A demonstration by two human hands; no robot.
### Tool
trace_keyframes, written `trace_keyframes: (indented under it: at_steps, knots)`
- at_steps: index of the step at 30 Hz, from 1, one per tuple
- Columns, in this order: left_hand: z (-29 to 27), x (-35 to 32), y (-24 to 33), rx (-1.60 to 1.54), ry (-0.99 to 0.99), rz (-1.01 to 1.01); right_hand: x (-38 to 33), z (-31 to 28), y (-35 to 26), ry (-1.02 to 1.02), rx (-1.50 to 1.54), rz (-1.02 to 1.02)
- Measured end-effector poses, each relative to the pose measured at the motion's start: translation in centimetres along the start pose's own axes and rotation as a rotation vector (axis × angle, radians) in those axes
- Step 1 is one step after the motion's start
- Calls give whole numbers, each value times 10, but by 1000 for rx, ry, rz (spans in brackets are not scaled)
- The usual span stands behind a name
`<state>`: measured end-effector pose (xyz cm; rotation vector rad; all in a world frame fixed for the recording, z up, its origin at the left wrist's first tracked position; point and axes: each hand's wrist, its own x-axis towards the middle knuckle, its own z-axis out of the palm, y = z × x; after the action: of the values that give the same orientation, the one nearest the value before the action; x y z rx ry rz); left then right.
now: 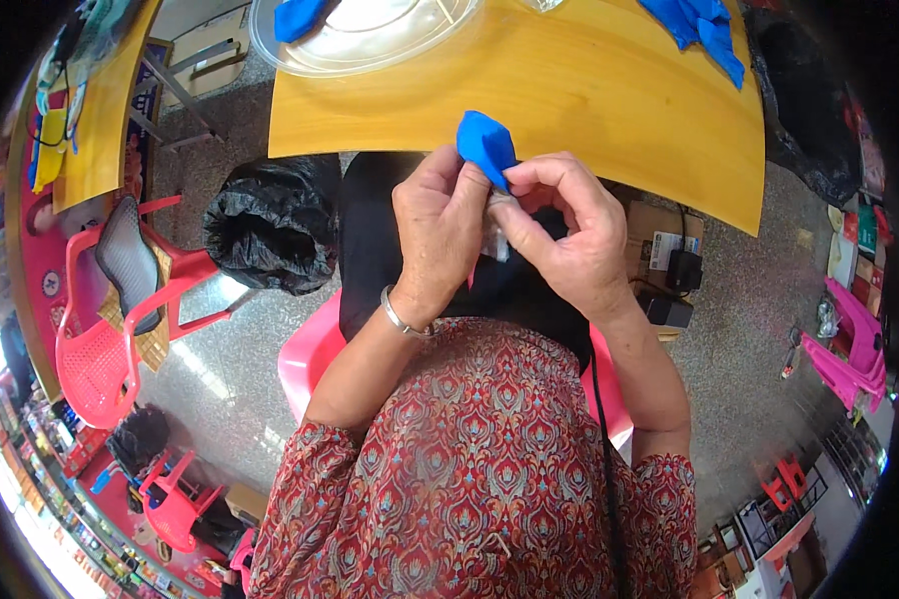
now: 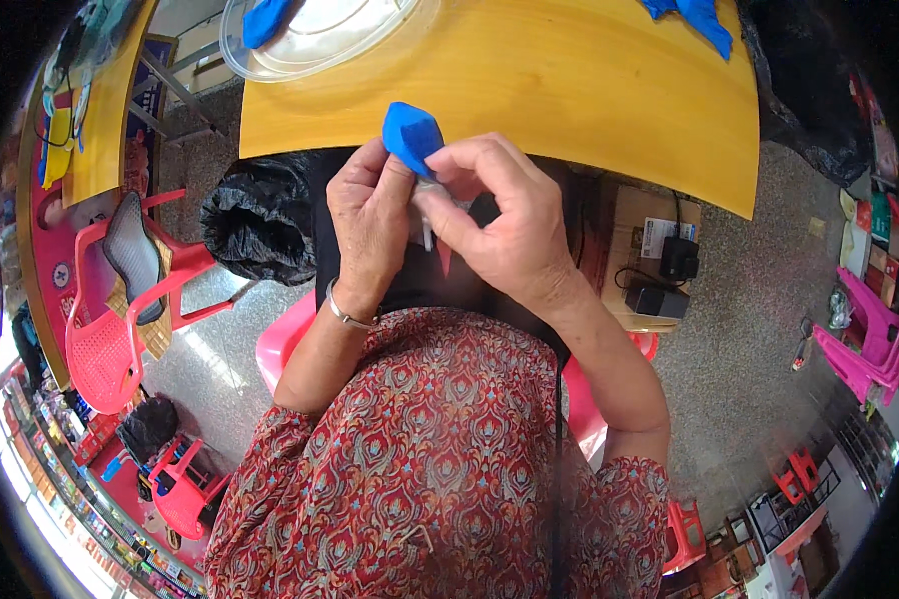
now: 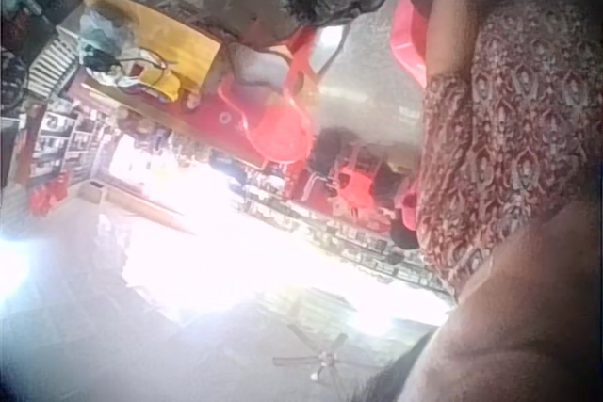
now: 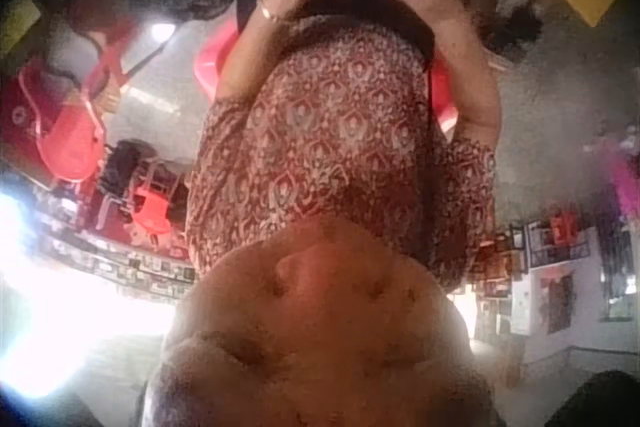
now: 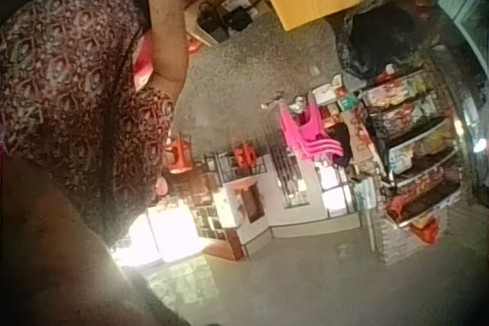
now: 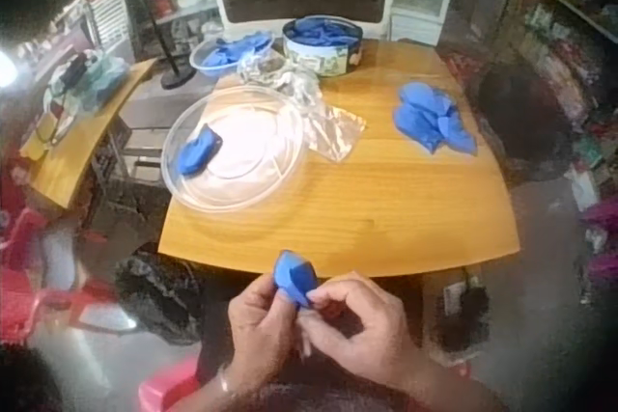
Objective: The person wraps small items in blue fabric, folding the material around each item and tying it securely. They repeat this process with multiple items, placing the wrapped bundles on a yellow table.
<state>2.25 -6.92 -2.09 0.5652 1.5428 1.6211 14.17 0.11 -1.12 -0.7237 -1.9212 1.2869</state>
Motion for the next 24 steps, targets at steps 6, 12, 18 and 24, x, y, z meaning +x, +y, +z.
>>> trace_keyframes:
  at_steps: [6, 12, 18, 24]
  knots:
    - [2, -5, 9, 340, -13, 94, 0, 5, 14, 127, 40, 28]
    - [8, -12, 12, -117, -115, -274, 7, 2, 17, 172, 61, 185]
    - [-2, -17, 15, -302, -355, -258, 8, -8, 16, 153, 267, 331]
    - [6, -18, 7, -88, -136, -148, 10, -14, 8, -8, 617, 428]
